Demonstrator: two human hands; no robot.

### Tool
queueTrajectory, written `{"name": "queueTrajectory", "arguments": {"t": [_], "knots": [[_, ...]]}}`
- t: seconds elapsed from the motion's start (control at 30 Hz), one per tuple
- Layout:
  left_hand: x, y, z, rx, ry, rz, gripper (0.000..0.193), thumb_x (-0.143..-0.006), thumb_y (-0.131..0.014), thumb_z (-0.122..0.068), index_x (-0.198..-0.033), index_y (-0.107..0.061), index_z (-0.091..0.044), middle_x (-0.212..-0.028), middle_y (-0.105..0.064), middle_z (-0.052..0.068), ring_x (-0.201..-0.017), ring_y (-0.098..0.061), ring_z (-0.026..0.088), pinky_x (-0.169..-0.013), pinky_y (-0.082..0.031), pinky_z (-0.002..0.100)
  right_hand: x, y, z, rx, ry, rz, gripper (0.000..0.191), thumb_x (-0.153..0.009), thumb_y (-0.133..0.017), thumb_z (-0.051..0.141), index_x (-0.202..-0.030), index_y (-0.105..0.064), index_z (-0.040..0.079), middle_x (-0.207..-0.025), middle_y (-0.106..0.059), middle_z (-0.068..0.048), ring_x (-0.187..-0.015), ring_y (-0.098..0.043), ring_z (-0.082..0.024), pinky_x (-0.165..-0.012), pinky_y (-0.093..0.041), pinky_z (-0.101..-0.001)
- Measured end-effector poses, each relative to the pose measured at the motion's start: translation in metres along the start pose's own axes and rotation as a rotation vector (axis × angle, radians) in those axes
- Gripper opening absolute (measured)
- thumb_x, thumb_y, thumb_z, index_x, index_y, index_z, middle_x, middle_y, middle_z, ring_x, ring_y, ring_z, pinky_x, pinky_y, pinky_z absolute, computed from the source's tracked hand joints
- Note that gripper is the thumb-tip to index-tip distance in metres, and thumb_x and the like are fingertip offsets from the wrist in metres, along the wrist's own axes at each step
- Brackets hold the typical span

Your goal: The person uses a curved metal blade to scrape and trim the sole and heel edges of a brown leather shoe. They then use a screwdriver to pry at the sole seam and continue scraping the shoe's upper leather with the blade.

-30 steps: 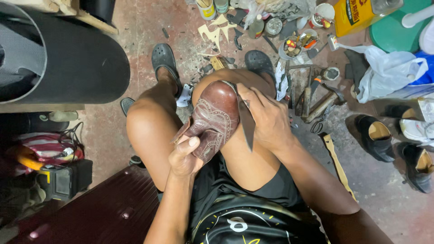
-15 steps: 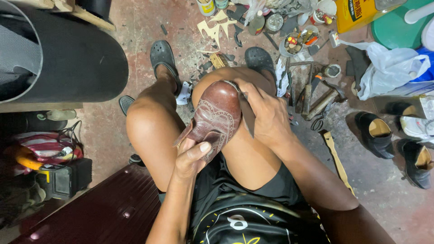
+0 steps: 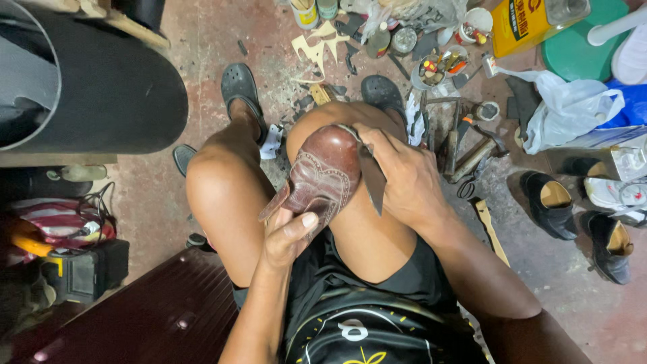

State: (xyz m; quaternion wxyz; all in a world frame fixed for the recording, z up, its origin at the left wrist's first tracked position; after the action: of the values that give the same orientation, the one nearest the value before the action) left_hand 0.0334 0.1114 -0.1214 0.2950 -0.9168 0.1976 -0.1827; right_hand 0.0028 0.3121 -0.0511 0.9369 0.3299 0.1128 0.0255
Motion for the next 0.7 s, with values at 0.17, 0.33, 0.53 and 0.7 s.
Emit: {"name": "queueTrajectory", "arguments": {"t": [0.17, 0.33, 0.53, 0.7], "knots": [[0.002, -0.001, 0.001, -0.031, 0.035, -0.010, 0.091, -0.083, -0.068, -0.024, -0.159, -0.030, 0.008, -0.152, -0.049, 0.020, -0.143, -0.048, 0.031, -0.123, -0.035, 0.044, 0.002, -0.003, -0.002, -0.044, -0.030, -0.015, 0.035, -0.095, -0.061, 0.006, -0.130, -0.057, 0.008, -0.115, -0.071, -0.019, -0.104, -0.069, -0.042, -0.082, -0.056, -0.0477], [0.004, 0.000, 0.002, -0.082, 0.027, -0.029, 0.089, -0.083, -0.068, -0.024, -0.159, -0.031, 0.007, -0.151, -0.050, 0.019, -0.143, -0.048, 0.030, -0.123, -0.034, 0.043, -0.002, -0.012, -0.014, -0.004, -0.101, 0.014, 0.034, -0.094, -0.061, 0.005, -0.128, -0.058, 0.008, -0.103, -0.070, -0.021, -0.096, -0.068, -0.044, -0.078, -0.053, -0.0513], [0.007, 0.002, 0.008, -0.094, 0.045, -0.066, 0.089, -0.083, -0.069, -0.022, -0.158, -0.030, 0.004, -0.149, -0.050, 0.017, -0.141, -0.048, 0.029, -0.121, -0.035, 0.043, 0.003, -0.002, -0.006, -0.009, -0.034, 0.014, 0.034, -0.096, -0.060, 0.007, -0.130, -0.057, 0.009, -0.112, -0.071, -0.020, -0.103, -0.069, -0.043, -0.080, -0.055, -0.0491], [0.008, 0.001, 0.005, -0.181, 0.042, -0.056, 0.090, -0.080, -0.071, -0.023, -0.157, -0.034, 0.006, -0.148, -0.052, 0.018, -0.141, -0.049, 0.029, -0.122, -0.035, 0.042, 0.004, 0.005, 0.003, -0.009, -0.017, 0.013, 0.037, -0.096, -0.061, 0.007, -0.132, -0.057, 0.011, -0.117, -0.072, -0.018, -0.106, -0.071, -0.041, -0.083, -0.056, -0.0480]]}}
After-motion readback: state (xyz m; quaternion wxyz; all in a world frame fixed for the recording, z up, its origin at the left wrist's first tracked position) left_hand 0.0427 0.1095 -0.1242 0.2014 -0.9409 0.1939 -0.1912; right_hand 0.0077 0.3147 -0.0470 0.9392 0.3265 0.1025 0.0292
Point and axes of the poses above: each hand's wrist, its own x-axis away from the middle knuckle, its own y-axis out of the back of the hand, z = x × y, the point moved 5 cm from there along -x, towards the middle knuckle
